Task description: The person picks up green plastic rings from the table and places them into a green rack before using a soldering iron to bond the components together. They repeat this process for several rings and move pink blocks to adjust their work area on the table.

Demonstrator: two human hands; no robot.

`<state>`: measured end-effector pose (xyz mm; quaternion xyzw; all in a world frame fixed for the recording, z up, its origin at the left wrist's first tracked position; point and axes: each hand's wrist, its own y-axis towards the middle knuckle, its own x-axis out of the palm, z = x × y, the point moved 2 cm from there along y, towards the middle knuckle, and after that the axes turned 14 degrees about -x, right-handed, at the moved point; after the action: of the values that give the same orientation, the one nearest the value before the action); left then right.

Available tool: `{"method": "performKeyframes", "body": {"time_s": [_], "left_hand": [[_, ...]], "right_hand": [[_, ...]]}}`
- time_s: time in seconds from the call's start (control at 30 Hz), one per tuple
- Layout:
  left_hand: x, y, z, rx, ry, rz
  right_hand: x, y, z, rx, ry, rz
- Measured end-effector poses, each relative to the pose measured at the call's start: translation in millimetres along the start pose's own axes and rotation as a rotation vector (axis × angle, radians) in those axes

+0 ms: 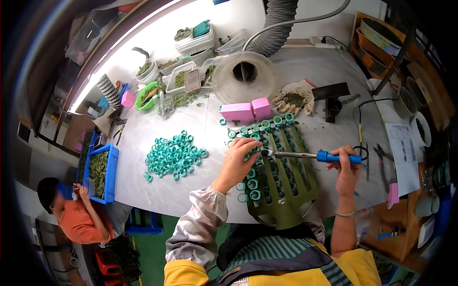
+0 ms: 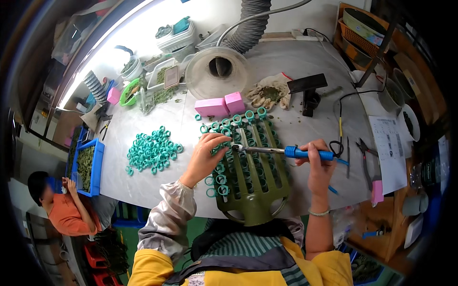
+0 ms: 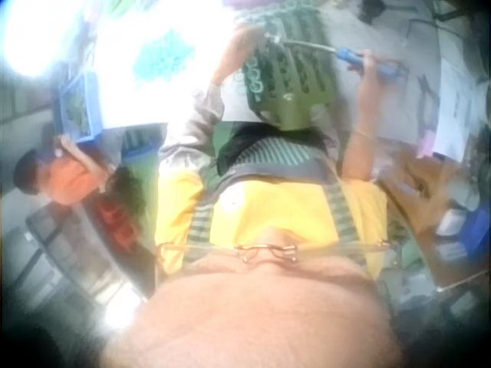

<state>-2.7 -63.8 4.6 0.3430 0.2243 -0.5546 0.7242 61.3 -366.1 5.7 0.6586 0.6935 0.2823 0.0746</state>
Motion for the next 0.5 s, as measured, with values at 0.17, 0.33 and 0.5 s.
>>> {"method": "performKeyframes", "body": {"time_s": [0.17,0.33,0.5], "left_hand": [[15,4,-7,0.003,0.021,-0.010],[10,3,-8,-0.018,0.039,-0.033],[-8,9,-8,-0.068,-0.151,0.057]], "right_hand": [[10,-3,7,0.008,0.075,-0.010],[2,-2,-7,-0.009,0.013,0.053],[-11,3,-18,-0.011,-0.014,0.040]]}}
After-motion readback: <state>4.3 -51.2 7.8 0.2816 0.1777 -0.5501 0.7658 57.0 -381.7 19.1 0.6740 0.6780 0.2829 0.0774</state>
